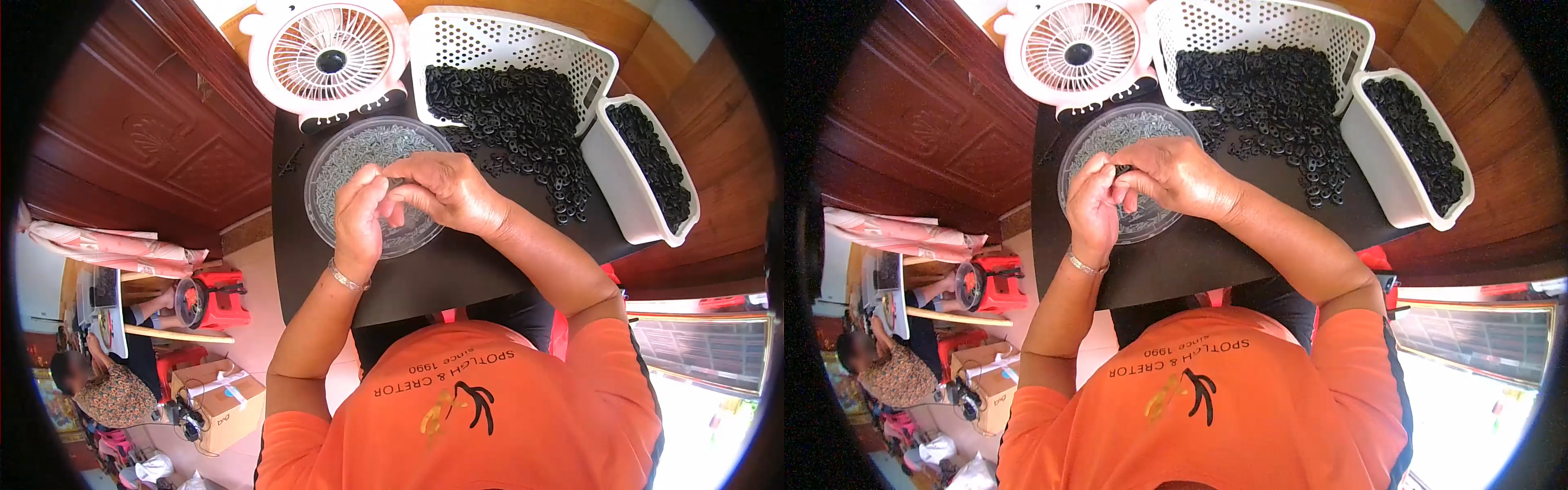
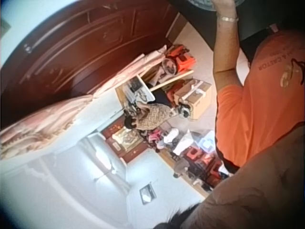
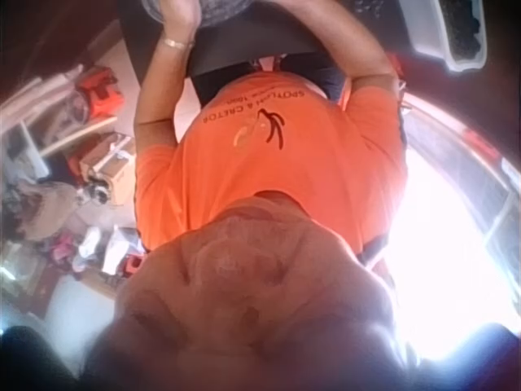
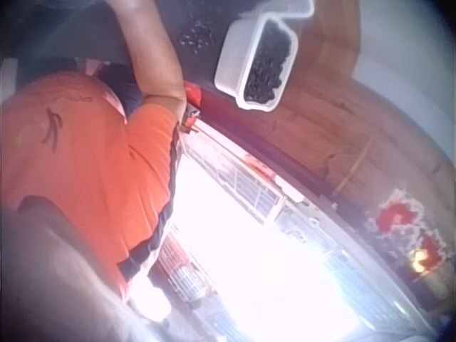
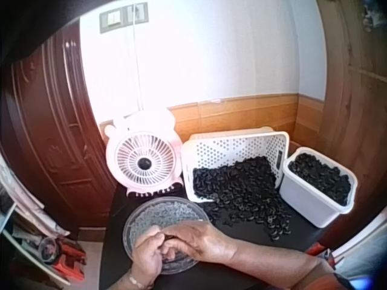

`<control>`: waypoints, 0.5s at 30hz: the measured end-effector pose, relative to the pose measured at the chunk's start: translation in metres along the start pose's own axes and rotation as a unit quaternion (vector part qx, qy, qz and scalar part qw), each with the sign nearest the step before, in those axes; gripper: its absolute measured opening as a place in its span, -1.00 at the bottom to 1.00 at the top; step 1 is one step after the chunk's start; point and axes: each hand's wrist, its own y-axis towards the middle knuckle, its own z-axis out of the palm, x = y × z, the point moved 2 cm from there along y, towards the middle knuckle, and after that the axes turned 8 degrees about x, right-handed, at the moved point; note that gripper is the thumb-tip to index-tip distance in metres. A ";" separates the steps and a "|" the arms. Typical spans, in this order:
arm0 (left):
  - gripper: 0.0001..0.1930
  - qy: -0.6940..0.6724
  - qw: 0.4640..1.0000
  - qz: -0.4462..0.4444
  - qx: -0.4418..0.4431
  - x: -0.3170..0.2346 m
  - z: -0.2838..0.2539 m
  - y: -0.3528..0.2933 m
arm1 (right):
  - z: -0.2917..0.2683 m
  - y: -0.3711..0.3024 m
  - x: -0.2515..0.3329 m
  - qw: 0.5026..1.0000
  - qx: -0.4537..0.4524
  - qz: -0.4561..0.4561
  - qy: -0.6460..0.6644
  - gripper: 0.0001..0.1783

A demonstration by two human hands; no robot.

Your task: The person assembles plastic fasteners by picking up pins from a tray and inserting them into plastic components by hand.

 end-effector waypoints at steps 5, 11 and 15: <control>-0.77 0.013 1.000 -0.001 -0.006 0.002 0.001 -0.003 | 0.003 -0.002 0.002 1.000 -0.003 -0.002 -0.024 -0.83; -0.77 0.028 1.000 0.006 -0.004 0.000 0.005 -0.005 | 0.003 -0.003 -0.003 0.998 0.001 -0.039 -0.051 -0.74; -0.76 0.057 0.998 0.029 -0.013 -0.002 0.005 -0.001 | -0.003 0.000 0.001 0.997 -0.022 -0.048 -0.049 -0.70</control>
